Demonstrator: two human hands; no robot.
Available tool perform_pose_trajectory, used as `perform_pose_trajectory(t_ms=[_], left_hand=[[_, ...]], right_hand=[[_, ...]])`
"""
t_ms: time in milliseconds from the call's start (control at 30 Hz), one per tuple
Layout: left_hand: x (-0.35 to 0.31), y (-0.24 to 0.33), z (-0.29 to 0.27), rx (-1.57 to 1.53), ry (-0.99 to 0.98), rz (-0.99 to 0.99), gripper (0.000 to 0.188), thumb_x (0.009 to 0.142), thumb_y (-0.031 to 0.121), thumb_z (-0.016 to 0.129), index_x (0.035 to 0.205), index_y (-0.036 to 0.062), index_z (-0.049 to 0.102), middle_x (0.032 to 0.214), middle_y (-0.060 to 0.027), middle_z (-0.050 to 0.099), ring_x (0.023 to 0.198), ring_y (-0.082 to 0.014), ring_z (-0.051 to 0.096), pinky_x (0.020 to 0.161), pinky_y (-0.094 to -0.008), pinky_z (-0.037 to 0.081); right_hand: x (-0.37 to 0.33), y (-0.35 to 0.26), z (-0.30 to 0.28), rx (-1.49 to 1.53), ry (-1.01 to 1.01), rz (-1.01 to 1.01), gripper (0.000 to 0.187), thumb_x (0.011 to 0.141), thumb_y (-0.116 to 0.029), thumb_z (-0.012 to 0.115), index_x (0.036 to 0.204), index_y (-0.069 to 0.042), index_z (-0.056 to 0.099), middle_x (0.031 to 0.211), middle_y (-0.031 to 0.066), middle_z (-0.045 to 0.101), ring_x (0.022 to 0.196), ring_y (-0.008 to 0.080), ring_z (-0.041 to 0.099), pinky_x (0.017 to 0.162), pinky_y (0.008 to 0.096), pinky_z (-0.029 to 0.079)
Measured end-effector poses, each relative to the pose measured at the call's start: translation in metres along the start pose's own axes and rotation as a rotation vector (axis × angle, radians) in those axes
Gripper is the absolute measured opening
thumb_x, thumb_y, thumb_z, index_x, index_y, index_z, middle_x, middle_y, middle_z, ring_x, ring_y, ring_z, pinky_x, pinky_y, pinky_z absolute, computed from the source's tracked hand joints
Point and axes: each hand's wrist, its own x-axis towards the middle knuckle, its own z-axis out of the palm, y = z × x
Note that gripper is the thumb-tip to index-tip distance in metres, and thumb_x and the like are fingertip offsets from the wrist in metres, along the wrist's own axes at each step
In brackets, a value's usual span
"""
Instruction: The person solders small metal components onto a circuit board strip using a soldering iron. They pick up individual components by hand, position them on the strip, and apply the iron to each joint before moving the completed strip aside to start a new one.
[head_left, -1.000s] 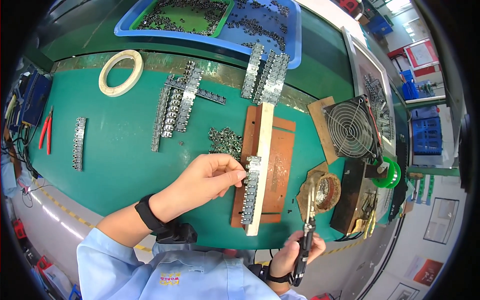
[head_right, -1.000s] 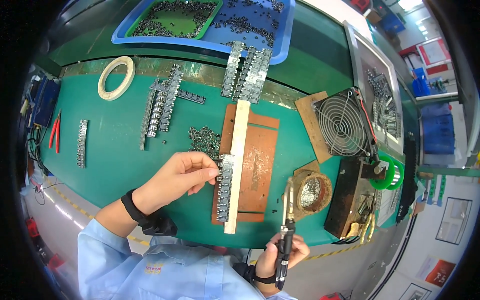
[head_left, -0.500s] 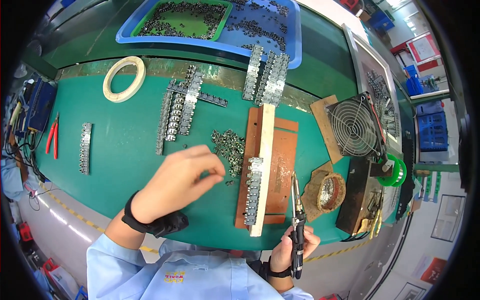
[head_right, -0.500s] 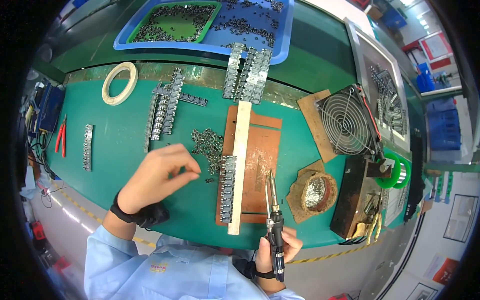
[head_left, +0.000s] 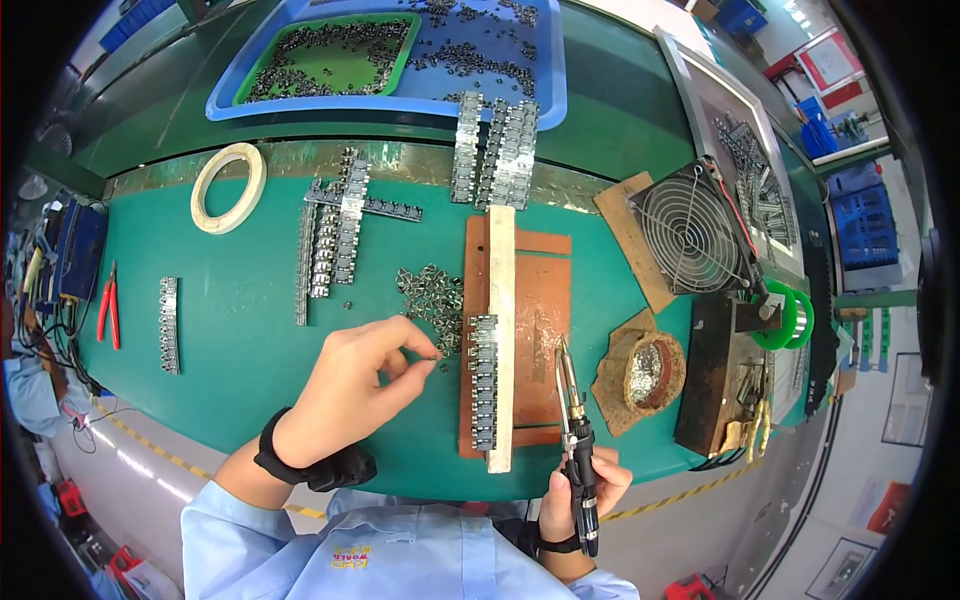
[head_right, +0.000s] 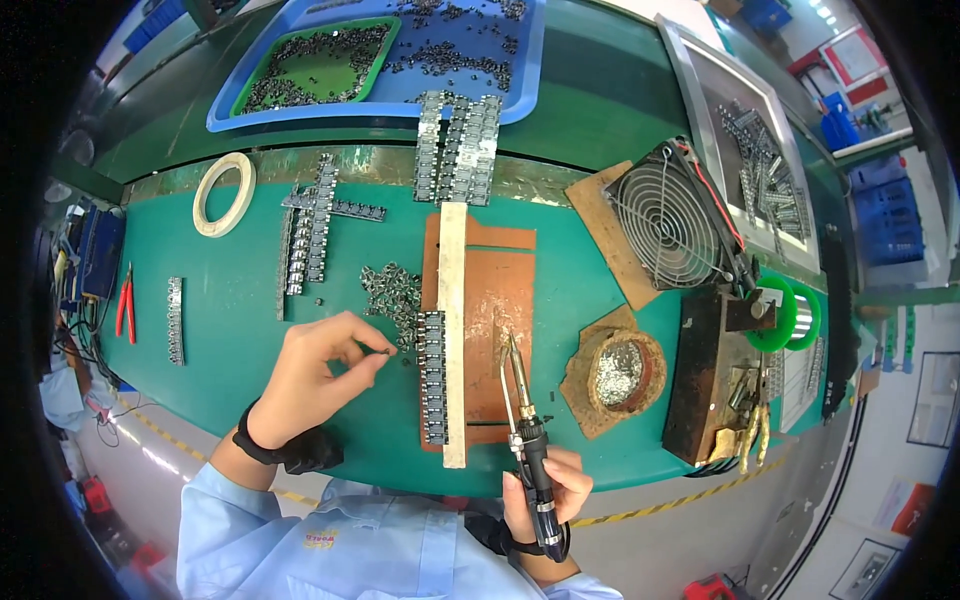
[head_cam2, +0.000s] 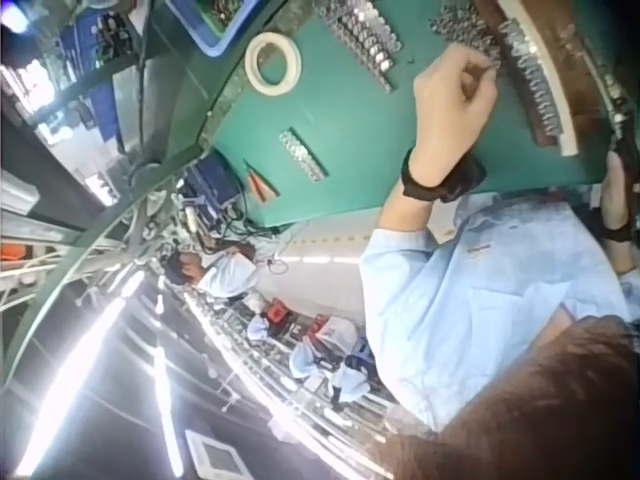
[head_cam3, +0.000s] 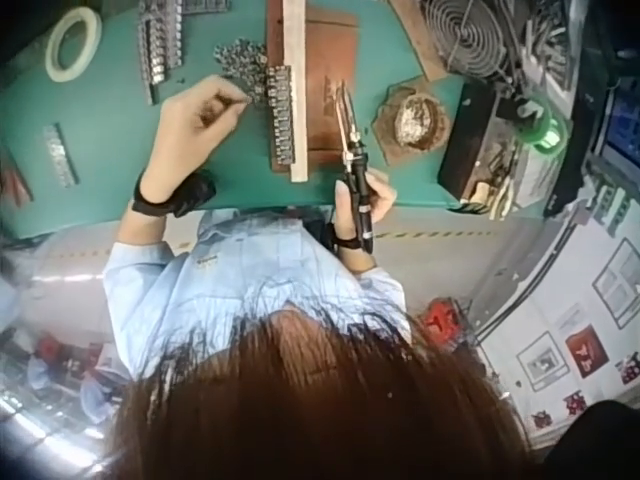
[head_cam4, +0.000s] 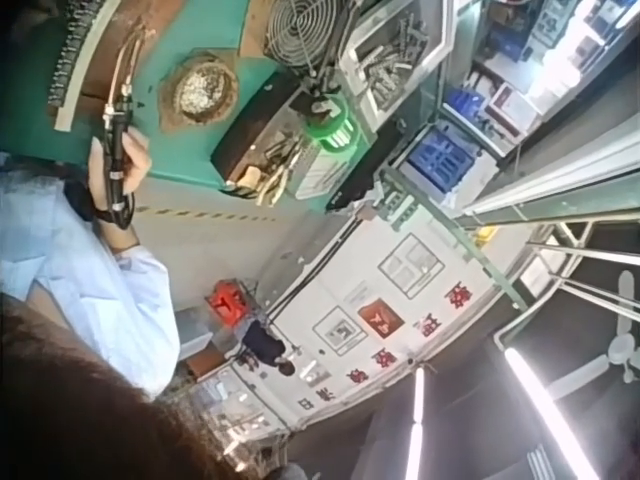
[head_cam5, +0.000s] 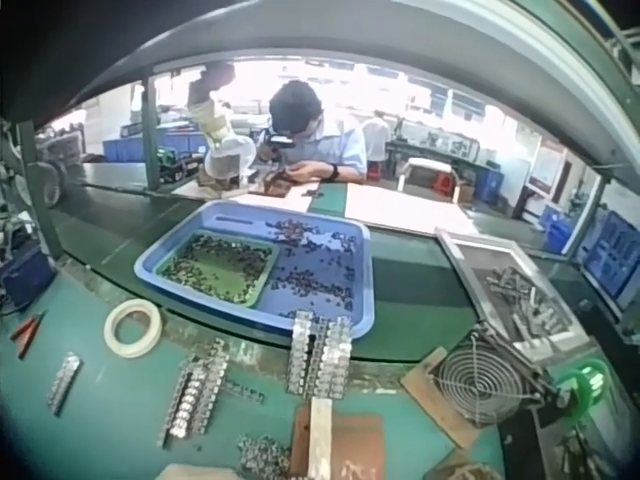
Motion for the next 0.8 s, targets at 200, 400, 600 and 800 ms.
perform_pose_trajectory(t_ms=[200, 400, 600, 800], left_hand=[[0.001, 0.007, -0.001, -0.398, -0.092, -0.108, 0.009, 0.076, 0.000, 0.063, 0.083, 0.0013, 0.058, 0.068, -0.0016, 0.059, 0.054, -0.0043, 0.054, 0.049, -0.0191, 0.038], [0.001, 0.009, -0.002, -0.476, -0.241, -0.224, 0.008, 0.078, -0.005, 0.059, 0.086, -0.0019, 0.060, 0.080, -0.0040, 0.061, 0.065, -0.0077, 0.056, 0.059, -0.0192, 0.044], [0.001, 0.013, 0.006, -0.668, -0.166, -0.337, 0.008, 0.080, -0.001, 0.059, 0.088, -0.0017, 0.061, 0.082, -0.0041, 0.060, 0.069, -0.0100, 0.057, 0.064, -0.0209, 0.045], [0.004, 0.006, 0.008, -0.796, -0.197, -0.467, 0.007, 0.082, 0.003, 0.057, 0.088, 0.0003, 0.059, 0.082, -0.0040, 0.059, 0.071, -0.0120, 0.059, 0.068, -0.0228, 0.047]], right_hand=[[0.001, -0.001, -0.001, -0.016, -0.035, -0.016, 0.043, 0.074, -0.017, 0.068, 0.102, -0.008, 0.037, 0.088, 0.0110, 0.047, 0.069, 0.0141, 0.046, 0.061, 0.0250, 0.040], [0.003, -0.002, -0.003, -0.023, -0.090, -0.023, 0.043, 0.074, -0.015, 0.068, 0.103, -0.007, 0.037, 0.089, 0.0124, 0.048, 0.072, 0.0147, 0.047, 0.065, 0.0264, 0.039], [0.004, 0.001, -0.008, -0.008, -0.139, -0.070, 0.045, 0.071, -0.003, 0.068, 0.105, -0.006, 0.038, 0.092, 0.0133, 0.050, 0.076, 0.0179, 0.051, 0.066, 0.0282, 0.043], [0.003, 0.004, -0.007, -0.004, -0.129, -0.100, 0.044, 0.074, -0.013, 0.067, 0.105, -0.006, 0.037, 0.090, 0.0135, 0.049, 0.072, 0.0145, 0.046, 0.064, 0.0260, 0.039]])
